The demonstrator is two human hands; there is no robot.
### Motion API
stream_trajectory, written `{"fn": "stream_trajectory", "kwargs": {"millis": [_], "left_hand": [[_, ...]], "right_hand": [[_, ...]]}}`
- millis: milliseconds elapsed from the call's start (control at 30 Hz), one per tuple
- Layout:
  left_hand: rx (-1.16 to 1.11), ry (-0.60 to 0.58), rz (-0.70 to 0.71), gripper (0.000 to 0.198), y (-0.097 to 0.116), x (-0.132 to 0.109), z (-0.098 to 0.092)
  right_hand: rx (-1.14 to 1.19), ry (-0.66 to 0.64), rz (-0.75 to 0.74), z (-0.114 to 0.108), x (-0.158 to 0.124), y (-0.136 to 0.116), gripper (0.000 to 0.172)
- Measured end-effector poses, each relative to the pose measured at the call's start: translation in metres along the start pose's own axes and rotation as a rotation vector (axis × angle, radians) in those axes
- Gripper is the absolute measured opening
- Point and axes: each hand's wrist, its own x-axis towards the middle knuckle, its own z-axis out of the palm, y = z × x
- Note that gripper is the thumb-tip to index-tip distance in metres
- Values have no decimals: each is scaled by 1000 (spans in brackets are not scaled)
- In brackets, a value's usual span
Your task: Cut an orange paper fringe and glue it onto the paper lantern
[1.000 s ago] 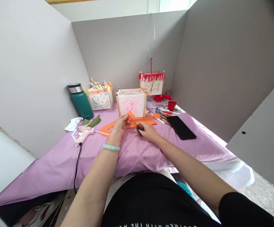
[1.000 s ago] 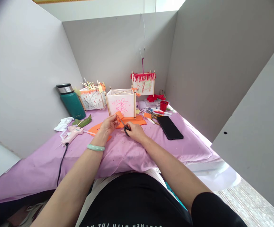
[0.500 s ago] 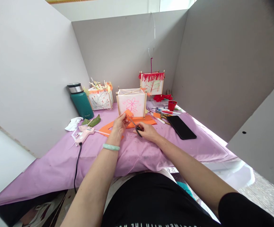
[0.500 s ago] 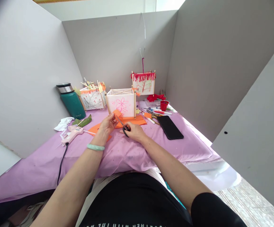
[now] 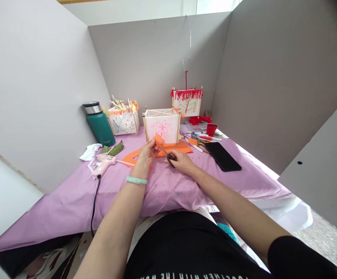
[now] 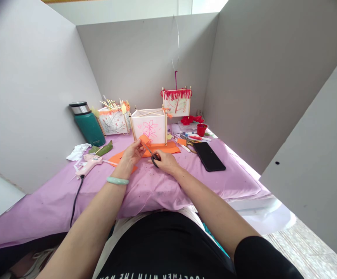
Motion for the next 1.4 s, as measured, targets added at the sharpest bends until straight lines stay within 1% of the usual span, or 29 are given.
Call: {"fn": "stream_trajectory", "kwargs": {"millis": [567, 833, 1167, 1400], "left_hand": [[32, 51, -30, 11, 3, -5, 6], [77, 13, -38, 10, 2, -7, 5], [95, -6, -49, 10, 2, -7, 5], [99, 15, -49, 12, 3, -9, 8]], "right_hand": [[-54, 13, -3, 0, 0, 2, 34], [-40, 18, -1, 0, -1, 2, 35], [-44, 5, -13, -1, 0, 2, 32], [-56, 6, -5, -1, 0, 2, 32]]}}
